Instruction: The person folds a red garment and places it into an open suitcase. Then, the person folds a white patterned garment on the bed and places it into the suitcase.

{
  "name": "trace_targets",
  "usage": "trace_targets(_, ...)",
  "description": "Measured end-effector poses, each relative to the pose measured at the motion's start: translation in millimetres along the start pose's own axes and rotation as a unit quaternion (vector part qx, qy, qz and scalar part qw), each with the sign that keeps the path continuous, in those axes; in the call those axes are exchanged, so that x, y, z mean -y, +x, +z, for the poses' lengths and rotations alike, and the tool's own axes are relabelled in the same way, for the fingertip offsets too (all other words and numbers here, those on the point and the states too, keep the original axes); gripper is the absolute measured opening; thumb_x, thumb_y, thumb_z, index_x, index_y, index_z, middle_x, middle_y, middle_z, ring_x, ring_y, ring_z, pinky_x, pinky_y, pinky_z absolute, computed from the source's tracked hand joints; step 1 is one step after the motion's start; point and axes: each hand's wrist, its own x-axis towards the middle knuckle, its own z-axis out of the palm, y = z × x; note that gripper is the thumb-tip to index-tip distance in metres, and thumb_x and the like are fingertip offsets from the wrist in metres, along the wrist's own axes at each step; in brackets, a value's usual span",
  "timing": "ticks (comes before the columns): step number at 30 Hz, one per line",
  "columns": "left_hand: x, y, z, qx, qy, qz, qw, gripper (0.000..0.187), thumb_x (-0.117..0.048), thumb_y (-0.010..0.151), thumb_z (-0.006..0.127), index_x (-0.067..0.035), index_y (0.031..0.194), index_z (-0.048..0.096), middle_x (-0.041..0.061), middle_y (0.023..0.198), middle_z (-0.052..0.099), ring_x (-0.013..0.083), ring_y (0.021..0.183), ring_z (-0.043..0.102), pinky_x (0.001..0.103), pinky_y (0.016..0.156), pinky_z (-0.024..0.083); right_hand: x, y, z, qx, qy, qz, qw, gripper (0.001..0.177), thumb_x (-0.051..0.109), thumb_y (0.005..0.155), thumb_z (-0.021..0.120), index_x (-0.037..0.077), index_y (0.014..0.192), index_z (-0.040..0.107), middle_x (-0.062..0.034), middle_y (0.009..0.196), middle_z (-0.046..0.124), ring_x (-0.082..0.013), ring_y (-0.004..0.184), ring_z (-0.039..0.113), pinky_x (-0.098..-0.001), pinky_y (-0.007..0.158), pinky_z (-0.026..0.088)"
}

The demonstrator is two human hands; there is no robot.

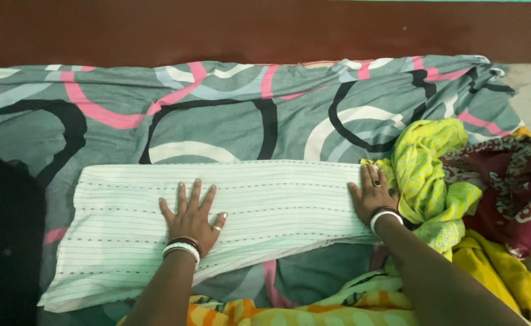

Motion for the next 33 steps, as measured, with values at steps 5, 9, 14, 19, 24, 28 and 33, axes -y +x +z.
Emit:
trace_targets(5,2,3,0,0.008,-0.006,-0.001,1.0,0.072,-0.061,0.095,0.042,-0.037,0.159,0.019,0.001,0.17,0.004,0.0303,0.156,-0.002,0.068,0.118,-0.003,91,-5,2,-0.058,0.016,-0.036,0.998,0.076,0.055,0.101,0.034,0.017,0.165,0.016,0.0007,0.172,0.015,-0.0222,0.161,0.012,-0.0719,0.122,-0.005)
trace_targets(9,1,0,1,-0.018,-0.028,0.002,0.999,0.074,-0.06,0.093,0.046,-0.037,0.159,0.021,0.001,0.171,0.006,0.0306,0.156,0.001,0.068,0.119,-0.002,221,-67,16,0.034,0.018,-0.33,0.943,0.083,0.055,0.097,0.045,0.008,0.161,0.02,-0.0135,0.168,0.019,-0.0333,0.157,0.007,-0.0628,0.121,-0.003)
trace_targets(14,3,1,4,-0.014,0.007,0.013,1.0,0.076,-0.057,0.092,0.049,-0.033,0.159,0.021,0.004,0.17,0.007,0.0331,0.155,0.002,0.068,0.116,0.0,250,-91,29,0.088,-0.012,-0.367,0.926,0.086,0.058,0.093,0.048,0.012,0.16,0.023,-0.0099,0.169,0.019,-0.0308,0.156,0.01,-0.0597,0.122,0.003)
trace_targets(19,3,1,11,-0.043,-0.021,0.018,0.999,0.072,-0.059,0.094,0.046,-0.034,0.158,0.024,0.003,0.169,0.009,0.033,0.155,0.004,0.069,0.117,0.001,83,7,26,-0.059,-0.04,-0.144,0.987,0.077,0.059,0.101,0.037,0.012,0.16,0.023,-0.0118,0.166,0.026,-0.0311,0.151,0.023,-0.0624,0.12,0.008)
trace_targets(24,3,1,5,-0.036,-0.029,0.017,0.999,0.072,-0.061,0.094,0.045,-0.034,0.158,0.024,0.004,0.169,0.01,0.0328,0.155,0.004,0.068,0.118,0.001,-44,23,14,-0.058,0.15,0.011,0.987,0.081,0.05,0.099,0.048,0.007,0.164,0.028,-0.0261,0.159,0.036,-0.0424,0.145,0.036,-0.0474,0.122,0.027)
trace_targets(28,4,-1,3,-0.02,-0.031,0.01,0.999,0.073,-0.059,0.094,0.045,-0.034,0.159,0.024,0.004,0.17,0.009,0.0324,0.155,0.003,0.068,0.118,0.0,0,29,6,-0.145,0.162,0.014,0.976,0.074,0.051,0.101,0.046,0.008,0.16,0.033,-0.0181,0.166,0.035,-0.0366,0.153,0.032,-0.047,0.127,0.021)
trace_targets(33,1,0,-3,-0.02,-0.022,0.015,0.999,0.072,-0.059,0.095,0.044,-0.034,0.158,0.023,0.003,0.17,0.007,0.0322,0.155,0.001,0.068,0.118,0.0,190,-21,28,-0.096,0.057,-0.278,0.954,0.076,0.048,0.102,0.045,0.007,0.161,0.02,-0.0199,0.169,0.015,-0.0365,0.157,0.013,-0.0526,0.124,0.008)
